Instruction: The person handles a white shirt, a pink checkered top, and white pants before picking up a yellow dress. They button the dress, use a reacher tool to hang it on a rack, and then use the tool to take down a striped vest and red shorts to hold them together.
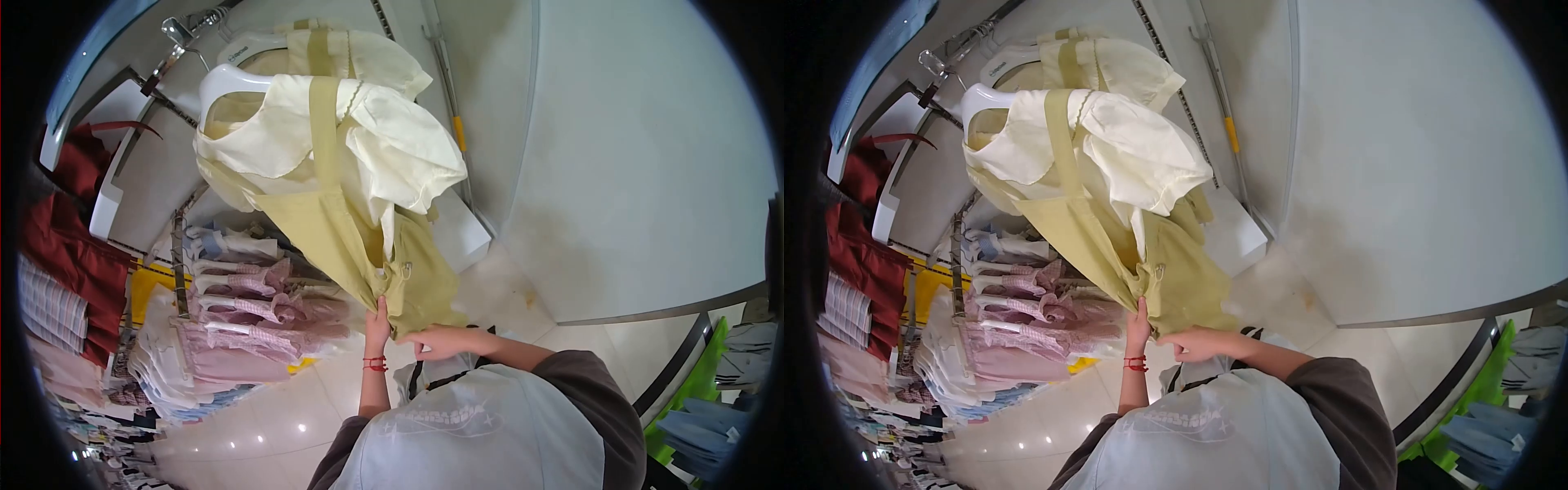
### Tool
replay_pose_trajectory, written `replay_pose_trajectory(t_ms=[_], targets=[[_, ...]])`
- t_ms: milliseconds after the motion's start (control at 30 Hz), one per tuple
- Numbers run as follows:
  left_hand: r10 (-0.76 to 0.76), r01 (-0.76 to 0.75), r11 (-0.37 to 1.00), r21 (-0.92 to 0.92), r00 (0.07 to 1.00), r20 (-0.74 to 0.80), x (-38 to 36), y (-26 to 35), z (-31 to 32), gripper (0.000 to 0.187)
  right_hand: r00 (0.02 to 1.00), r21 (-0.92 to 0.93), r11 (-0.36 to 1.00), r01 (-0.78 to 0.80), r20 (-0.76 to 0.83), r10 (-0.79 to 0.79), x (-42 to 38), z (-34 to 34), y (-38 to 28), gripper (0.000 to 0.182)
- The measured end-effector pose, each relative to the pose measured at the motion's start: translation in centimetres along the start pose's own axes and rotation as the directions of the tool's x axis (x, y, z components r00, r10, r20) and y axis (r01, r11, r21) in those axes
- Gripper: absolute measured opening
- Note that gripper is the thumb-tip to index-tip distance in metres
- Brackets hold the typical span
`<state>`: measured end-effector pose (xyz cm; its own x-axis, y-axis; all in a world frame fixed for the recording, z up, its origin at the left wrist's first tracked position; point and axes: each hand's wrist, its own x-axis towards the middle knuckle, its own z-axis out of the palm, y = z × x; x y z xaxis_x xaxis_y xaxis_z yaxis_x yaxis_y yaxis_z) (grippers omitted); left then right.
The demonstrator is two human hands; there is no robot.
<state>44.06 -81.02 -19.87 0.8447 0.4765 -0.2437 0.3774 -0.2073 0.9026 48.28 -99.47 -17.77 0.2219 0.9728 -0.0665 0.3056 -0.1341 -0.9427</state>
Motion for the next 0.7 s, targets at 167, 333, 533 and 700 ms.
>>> replay_pose_trajectory(t_ms=[167, 333, 533, 700], targets=[[0.116, -0.044, 0.977, 0.209, 0.931, -0.345, -1.8, 0.8, -3.0, 0.037, 0.979, 0.036, 0.999, -0.008, -0.205, 0.015, 0.4, -2.4, 2.2, 0.02], [0.223, -0.077, 0.966, 0.249, 0.738, -0.638, -2.5, -0.8, -8.0, 0.034, 0.86, 0.198, 0.979, 0.047, -0.506, 0.061, 1.6, -6.2, 3.4, 0.022], [0.192, -0.015, 0.972, 0.234, 0.626, -0.756, -3.4, 0.7, -11.1, 0.034, 0.728, 0.201, 0.975, 0.093, -0.682, 0.071, 4.7, -8.6, 4.5, 0.045], [0.129, -0.055, 0.991, 0.12, 0.596, -0.792, -3.9, 1.9, -11.6, 0.033, 0.584, 0.216, 0.971, 0.1, -0.803, 0.118, 7.6, -12.3, 3.5, 0.053]])
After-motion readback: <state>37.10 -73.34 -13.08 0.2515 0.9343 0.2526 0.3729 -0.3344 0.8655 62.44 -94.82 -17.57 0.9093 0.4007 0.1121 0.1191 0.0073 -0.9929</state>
